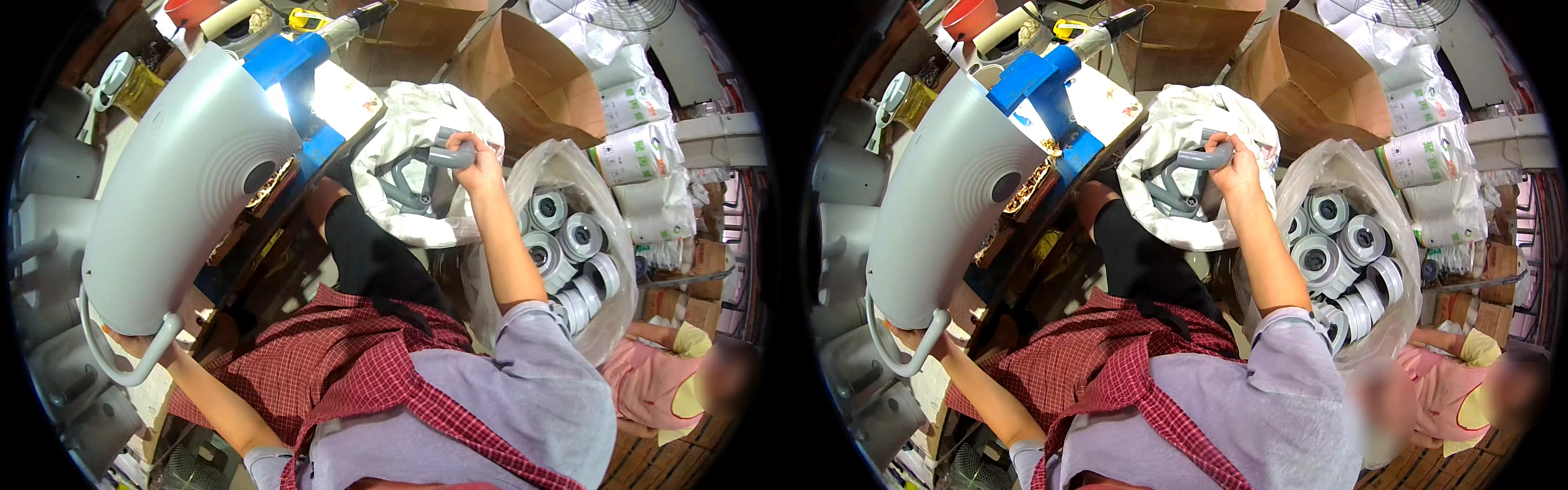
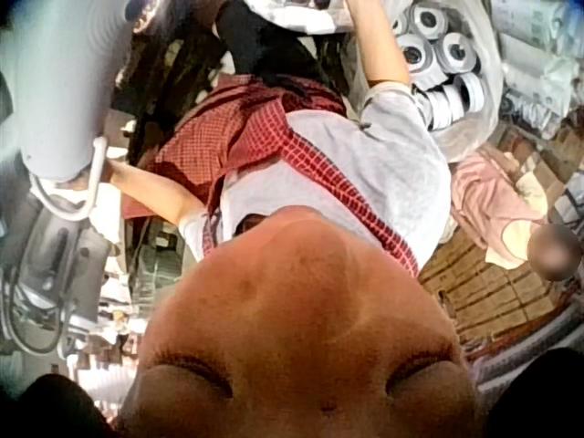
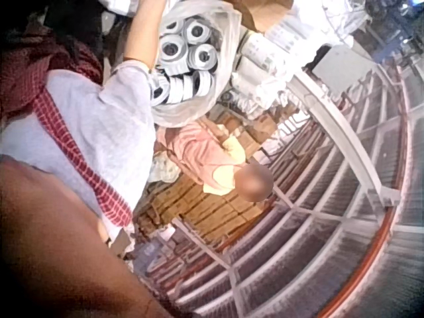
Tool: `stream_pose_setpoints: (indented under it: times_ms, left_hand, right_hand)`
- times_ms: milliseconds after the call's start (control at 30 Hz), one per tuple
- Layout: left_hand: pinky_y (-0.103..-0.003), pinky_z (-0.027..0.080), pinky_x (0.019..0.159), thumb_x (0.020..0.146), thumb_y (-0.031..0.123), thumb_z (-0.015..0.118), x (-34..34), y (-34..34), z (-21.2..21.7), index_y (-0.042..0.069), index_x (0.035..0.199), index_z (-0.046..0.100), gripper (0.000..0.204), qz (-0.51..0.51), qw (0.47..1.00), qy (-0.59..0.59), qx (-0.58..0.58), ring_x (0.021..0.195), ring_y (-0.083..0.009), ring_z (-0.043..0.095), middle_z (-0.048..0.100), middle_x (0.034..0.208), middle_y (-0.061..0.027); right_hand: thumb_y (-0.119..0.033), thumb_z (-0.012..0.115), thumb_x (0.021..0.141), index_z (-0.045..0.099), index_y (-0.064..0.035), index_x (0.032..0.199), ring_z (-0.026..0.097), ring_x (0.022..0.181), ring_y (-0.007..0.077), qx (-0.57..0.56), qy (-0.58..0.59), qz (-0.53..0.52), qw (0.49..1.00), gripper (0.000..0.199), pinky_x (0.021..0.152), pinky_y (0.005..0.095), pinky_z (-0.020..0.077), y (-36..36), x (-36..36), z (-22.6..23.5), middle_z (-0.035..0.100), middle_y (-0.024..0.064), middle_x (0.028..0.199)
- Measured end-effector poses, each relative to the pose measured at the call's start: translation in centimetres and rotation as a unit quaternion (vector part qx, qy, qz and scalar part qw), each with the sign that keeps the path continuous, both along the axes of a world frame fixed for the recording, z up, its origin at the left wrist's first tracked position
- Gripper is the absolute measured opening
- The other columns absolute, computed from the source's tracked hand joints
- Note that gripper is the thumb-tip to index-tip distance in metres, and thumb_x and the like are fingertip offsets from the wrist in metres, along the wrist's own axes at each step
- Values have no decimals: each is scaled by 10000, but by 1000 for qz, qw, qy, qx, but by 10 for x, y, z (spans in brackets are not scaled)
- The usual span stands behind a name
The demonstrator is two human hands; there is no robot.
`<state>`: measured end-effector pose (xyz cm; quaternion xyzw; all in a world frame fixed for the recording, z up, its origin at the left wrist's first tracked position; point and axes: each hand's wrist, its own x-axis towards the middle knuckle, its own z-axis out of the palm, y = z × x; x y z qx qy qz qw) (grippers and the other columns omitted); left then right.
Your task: The person assembles grey electric kettles by attaching handles and lids to the main bodies. They retrieve parts from nearby bags and place the completed units on a table. The process involves repetitive manual assembly of plastic components.
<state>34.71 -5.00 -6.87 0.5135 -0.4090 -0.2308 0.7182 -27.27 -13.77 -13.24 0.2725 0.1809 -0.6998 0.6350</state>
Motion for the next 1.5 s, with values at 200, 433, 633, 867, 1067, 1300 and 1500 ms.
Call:
stream_pose_setpoints:
  times_ms: [200, 433, 633, 867, 1067, 1300, 1500]
  left_hand:
    - [-372, 507, 901, 1015, 288, 369, 5, 7, 8, -51, 1249, 457, 422, 24, 999, 29, 36, 992, -234, 615, 595, 1161, -172]
    - [-393, 492, 926, 1017, 364, 327, -23, -4, 17, -31, 1223, 498, 477, 212, 951, -178, 135, 1030, -235, 599, 601, 1152, -148]
    - [-380, 499, 912, 1017, 329, 355, -4, 3, -1, -33, 1241, 482, 444, 203, 931, -279, 120, 1029, -237, 598, 587, 1185, -156]
    - [-394, 490, 930, 1016, 321, 369, 3, -3, 1, -12, 1252, 474, 422, 65, 981, 185, 6, 1066, -233, 578, 567, 1223, -153]
    - [-393, 452, 949, 996, 355, 410, 6, -4, -14, 1, 1197, 516, 420, 162, 986, 4, 40, 1053, -234, 566, 579, 1180, -131]
    - [-396, 460, 927, 1000, 376, 371, 25, 8, -24, -10, 1171, 522, 448, 181, 947, -259, 56, 1021, -227, 581, 596, 1139, -121]
    - [-368, 494, 913, 1015, 330, 339, 4, 5, 1, -37, 1209, 493, 443, 114, 991, -5, 65, 1044, -228, 587, 594, 1145, -165]
  right_hand:
    - [-148, 434, 978, 425, 22, 972, 571, 722, 222, -4, 13, 36, 999, 170, 662, 350, 534, 5, 4, -15, 527, 114, 812]
    - [-283, 475, 957, 479, 62, 1033, 573, 810, 297, -54, 506, 149, 848, 353, 777, 435, 500, -12, -71, 61, 567, 175, 938]
    - [-231, 568, 915, 634, 19, 981, 620, 948, 239, -38, 578, 90, 810, 267, 876, 370, 518, -26, -86, 28, 644, 140, 998]
    - [-393, 765, 699, 642, -1, 927, 657, 816, 325, 113, 868, 428, 224, 471, 723, 376, 513, -2, 45, -134, 665, 189, 877]
    - [-413, 766, 668, 659, 12, 806, 650, 873, 349, 126, 900, 404, 108, 459, 758, 389, 518, -6, 56, -132, 669, 193, 864]
    - [-261, 738, 683, 563, 11, 888, 586, 771, 310, 22, 941, 269, 206, 383, 687, 380, 478, 37, 69, -41, 587, 155, 864]
    - [-80, 748, 659, 544, -1, 874, 512, 680, 241, -128, 951, 114, 258, 307, 618, 329, 441, 65, 86, 60, 531, 108, 819]
